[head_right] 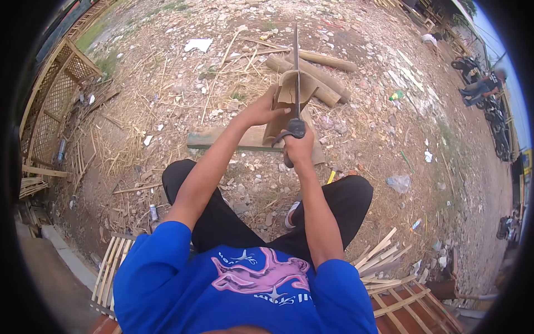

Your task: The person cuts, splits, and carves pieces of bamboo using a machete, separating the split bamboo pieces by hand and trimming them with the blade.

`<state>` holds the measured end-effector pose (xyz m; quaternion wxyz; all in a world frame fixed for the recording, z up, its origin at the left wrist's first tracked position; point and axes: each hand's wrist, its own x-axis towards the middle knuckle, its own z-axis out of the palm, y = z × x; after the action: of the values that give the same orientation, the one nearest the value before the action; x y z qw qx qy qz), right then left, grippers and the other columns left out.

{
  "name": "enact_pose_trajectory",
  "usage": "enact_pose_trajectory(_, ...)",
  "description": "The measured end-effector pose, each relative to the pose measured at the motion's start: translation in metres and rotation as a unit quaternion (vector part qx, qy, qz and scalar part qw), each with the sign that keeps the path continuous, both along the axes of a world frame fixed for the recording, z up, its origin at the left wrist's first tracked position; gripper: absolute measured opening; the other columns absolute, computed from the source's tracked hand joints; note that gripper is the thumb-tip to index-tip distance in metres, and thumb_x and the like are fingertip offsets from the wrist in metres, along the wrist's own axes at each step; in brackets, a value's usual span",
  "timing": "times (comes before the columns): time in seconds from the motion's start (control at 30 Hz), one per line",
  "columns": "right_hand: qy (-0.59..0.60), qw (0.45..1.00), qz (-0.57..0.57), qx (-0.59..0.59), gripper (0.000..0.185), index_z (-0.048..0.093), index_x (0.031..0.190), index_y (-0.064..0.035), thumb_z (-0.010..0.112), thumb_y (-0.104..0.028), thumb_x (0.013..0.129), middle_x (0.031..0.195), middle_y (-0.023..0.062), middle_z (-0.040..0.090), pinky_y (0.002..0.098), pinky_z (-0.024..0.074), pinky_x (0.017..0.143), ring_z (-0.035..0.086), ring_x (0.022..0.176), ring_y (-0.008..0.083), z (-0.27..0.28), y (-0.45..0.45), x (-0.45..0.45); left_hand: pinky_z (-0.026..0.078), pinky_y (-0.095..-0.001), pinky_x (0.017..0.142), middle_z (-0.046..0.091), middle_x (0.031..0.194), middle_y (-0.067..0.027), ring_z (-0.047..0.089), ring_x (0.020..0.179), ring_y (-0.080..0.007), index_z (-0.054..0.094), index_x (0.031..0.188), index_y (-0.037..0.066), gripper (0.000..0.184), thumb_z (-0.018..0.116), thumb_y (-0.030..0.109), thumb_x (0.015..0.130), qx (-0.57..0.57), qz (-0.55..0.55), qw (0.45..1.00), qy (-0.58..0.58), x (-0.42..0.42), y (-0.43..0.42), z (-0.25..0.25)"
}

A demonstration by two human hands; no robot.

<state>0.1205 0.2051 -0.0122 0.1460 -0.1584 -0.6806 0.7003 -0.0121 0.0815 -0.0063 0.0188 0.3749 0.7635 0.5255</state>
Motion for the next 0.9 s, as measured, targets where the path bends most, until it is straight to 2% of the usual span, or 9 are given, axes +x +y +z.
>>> enact_pose_trajectory(0.03, 0.005, 1.0, -0.005, 0.0, 0.018, 0.055, 0.088, -0.0046, 0.07, -0.005, 0.079, 0.063, 0.001, 0.055, 0.027, 0.039, 0.039, 0.05, 0.043, 0.0097, -0.005, -0.001, -0.001, 0.044, -0.0386, 0.103, 0.051, 0.138, -0.0247, 0.055, 0.123, -0.0338, 0.031, 0.147, 0.001, 0.074, 0.067, 0.034, 0.092, -0.022, 0.001, 0.999, 0.041, 0.005, -0.011, 0.0)
enact_pose_trajectory(0.07, -0.014, 1.0, -0.004, -0.015, 0.016, 0.055, 0.088, -0.0042, 0.068, -0.004, 0.079, 0.063, 0.0015, 0.054, 0.0273, 0.0398, 0.039, 0.05, 0.043, 0.0099, -0.002, -0.002, -0.002, 0.045, -0.0408, 0.103, 0.048, 0.142, -0.0247, 0.054, 0.125, -0.0358, 0.032, 0.148, 0.004, 0.075, 0.067, 0.038, 0.091, -0.093, 0.008, 0.996, -0.001, 0.003, -0.023, 0.011)
enact_pose_trajectory(0.17, -0.021, 1.0, -0.009, -0.019, 0.015, 0.055, 0.088, -0.0046, 0.067, -0.003, 0.079, 0.061, 0.0012, 0.053, 0.0274, 0.0401, 0.039, 0.05, 0.043, 0.01, 0.004, -0.004, -0.009, 0.048, -0.0428, 0.1, 0.049, 0.142, -0.0231, 0.056, 0.123, -0.034, 0.035, 0.148, 0.007, 0.071, 0.066, 0.04, 0.093, -0.14, 0.009, 0.981, -0.132, 0.008, -0.062, 0.047)
enact_pose_trajectory(0.3, 0.001, 1.0, 0.012, -0.001, 0.012, 0.056, 0.085, -0.0049, 0.065, -0.002, 0.078, 0.061, 0.0012, 0.053, 0.0274, 0.0401, 0.04, 0.05, 0.043, 0.0102, -0.012, 0.001, -0.014, 0.052, -0.0403, 0.09, 0.055, 0.134, -0.0198, 0.062, 0.114, -0.0326, 0.04, 0.145, 0.007, 0.065, 0.065, 0.039, 0.094, -0.115, 0.059, 0.986, -0.101, 0.027, -0.096, 0.062)
enact_pose_trajectory(0.37, -0.007, 0.999, -0.026, 0.021, 0.017, 0.058, 0.089, -0.0033, 0.069, -0.006, 0.076, 0.063, 0.0007, 0.055, 0.0288, 0.0402, 0.042, 0.051, 0.045, 0.0105, -0.012, -0.001, -0.011, 0.052, -0.0398, 0.09, 0.056, 0.131, -0.0188, 0.063, 0.11, -0.0313, 0.044, 0.142, 0.007, 0.061, 0.066, 0.036, 0.093, -0.144, 0.059, 0.984, -0.09, 0.03, -0.102, 0.06)
enact_pose_trajectory(0.43, 0.006, 1.0, -0.006, 0.007, 0.023, 0.058, 0.092, -0.0028, 0.073, -0.006, 0.074, 0.066, 0.0012, 0.057, 0.0287, 0.0399, 0.042, 0.051, 0.047, 0.0104, -0.007, 0.0, -0.007, 0.052, -0.0403, 0.089, 0.056, 0.13, -0.0191, 0.063, 0.108, -0.0313, 0.047, 0.139, 0.006, 0.057, 0.066, 0.034, 0.094, -0.154, 0.031, 0.986, -0.046, 0.031, -0.11, 0.048)
enact_pose_trajectory(0.6, 0.006, 1.0, -0.004, 0.029, 0.027, 0.061, 0.093, -0.0012, 0.076, -0.009, 0.071, 0.071, 0.0037, 0.06, 0.0316, 0.0453, 0.055, 0.055, 0.059, 0.0143, -0.021, 0.014, -0.009, 0.051, -0.0404, 0.091, 0.06, 0.126, -0.0172, 0.063, 0.108, -0.0296, 0.049, 0.137, 0.006, 0.054, 0.066, 0.032, 0.093, -0.208, 0.043, 0.976, -0.056, 0.047, -0.11, 0.056)
enact_pose_trajectory(0.67, 0.004, 0.999, -0.006, 0.034, 0.029, 0.062, 0.092, -0.001, 0.077, -0.011, 0.07, 0.074, 0.0047, 0.062, 0.0327, 0.047, 0.06, 0.057, 0.064, 0.0161, -0.024, 0.016, -0.009, 0.049, -0.0411, 0.094, 0.06, 0.127, -0.0215, 0.061, 0.113, -0.0329, 0.049, 0.137, 0.004, 0.055, 0.067, 0.03, 0.092, -0.229, 0.034, 0.972, -0.046, 0.053, -0.106, 0.06)
enact_pose_trajectory(0.9, -0.014, 0.998, 0.011, 0.068, 0.031, 0.062, 0.091, -0.0014, 0.078, -0.017, 0.069, 0.077, 0.0077, 0.064, 0.0341, 0.0477, 0.066, 0.058, 0.069, 0.019, -0.012, 0.022, -0.012, 0.048, -0.0424, 0.096, 0.061, 0.124, -0.023, 0.06, 0.115, -0.0361, 0.048, 0.137, 0.002, 0.058, 0.066, 0.033, 0.091, -0.297, 0.002, 0.953, -0.063, 0.068, -0.095, 0.058)
